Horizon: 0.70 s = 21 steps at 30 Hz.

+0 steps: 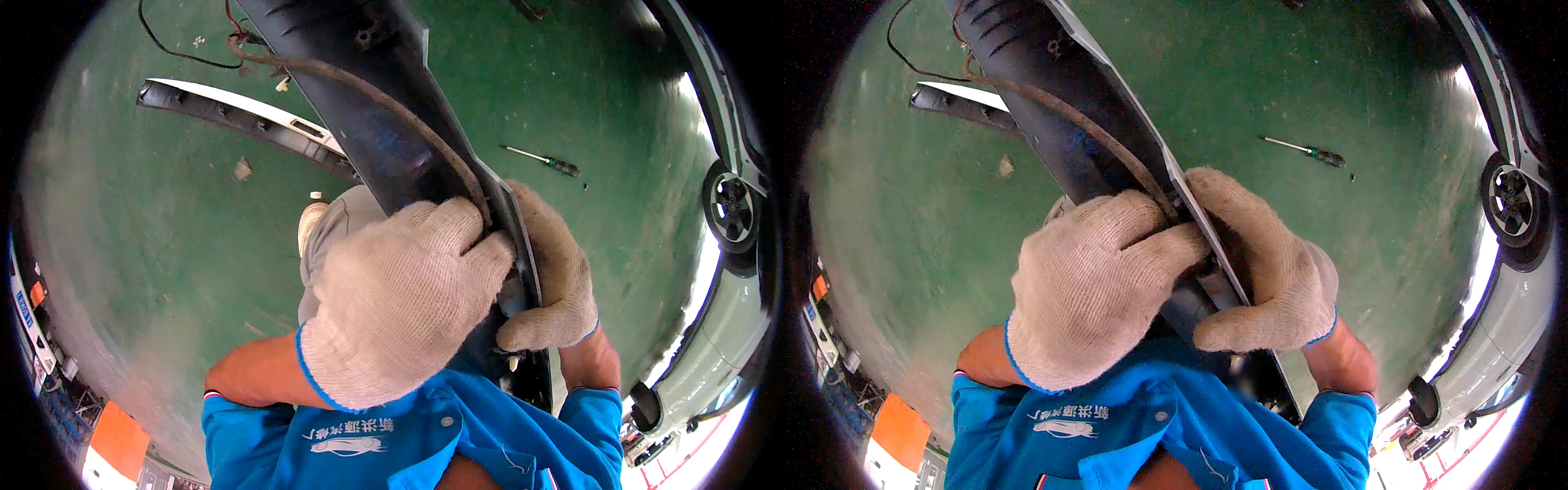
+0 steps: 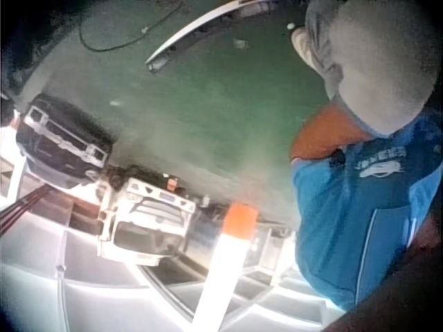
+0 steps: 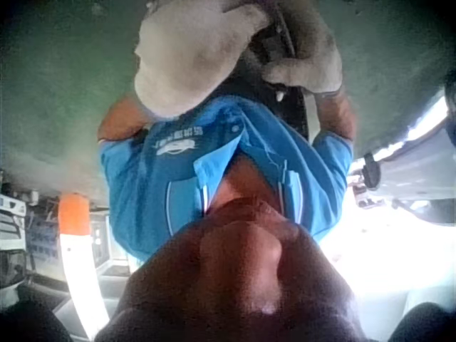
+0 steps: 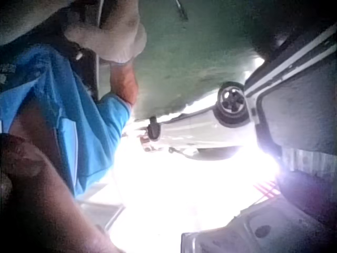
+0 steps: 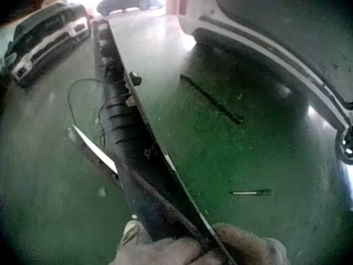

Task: The person sits on the floor and assembles a white car bumper by attaching a black trim piece. They use a screwdriver to secure fasteners and connect electrical wiring harnesses to the bumper assembly.

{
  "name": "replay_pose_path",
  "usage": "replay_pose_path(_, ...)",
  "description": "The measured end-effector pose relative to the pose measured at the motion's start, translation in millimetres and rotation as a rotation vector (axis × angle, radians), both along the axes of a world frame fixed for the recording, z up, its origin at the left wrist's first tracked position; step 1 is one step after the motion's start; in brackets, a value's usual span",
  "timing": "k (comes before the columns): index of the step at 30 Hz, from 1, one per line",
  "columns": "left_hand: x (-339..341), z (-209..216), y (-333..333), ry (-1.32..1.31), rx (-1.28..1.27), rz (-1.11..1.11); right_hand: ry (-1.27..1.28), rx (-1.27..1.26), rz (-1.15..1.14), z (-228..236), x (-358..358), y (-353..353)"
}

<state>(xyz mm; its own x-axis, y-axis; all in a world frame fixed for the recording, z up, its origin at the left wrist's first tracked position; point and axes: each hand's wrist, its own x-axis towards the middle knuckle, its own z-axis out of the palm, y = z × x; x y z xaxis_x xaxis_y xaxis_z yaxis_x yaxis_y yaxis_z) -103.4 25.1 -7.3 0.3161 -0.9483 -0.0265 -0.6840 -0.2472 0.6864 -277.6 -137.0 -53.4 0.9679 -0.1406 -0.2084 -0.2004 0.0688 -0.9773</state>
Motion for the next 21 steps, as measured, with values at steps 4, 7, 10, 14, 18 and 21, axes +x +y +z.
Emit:
replay_pose_path(4,0,-2,0,0.003,0.003,-0.001,-0.012,0.013,0.009,-1,2,1)
replay_pose_path(7,2,-5,0,-0.024,-0.011,-0.017,-0.044,-0.012,0.041,0,7,-2)
replay_pose_path(10,2,-6,0,-0.015,0.018,-0.024,-0.046,-0.018,0.035,-3,5,-2)
replay_pose_path(14,2,-8,0,-0.003,-0.024,-0.013,0.042,-0.015,0.029,1,4,-3)
replay_pose_path(18,3,-16,3,0.051,-0.120,0.009,0.053,0.103,-0.006,3,6,1)
replay_pose_path(21,4,-21,4,0.085,-0.151,0.025,0.071,0.085,-0.036,4,3,3)
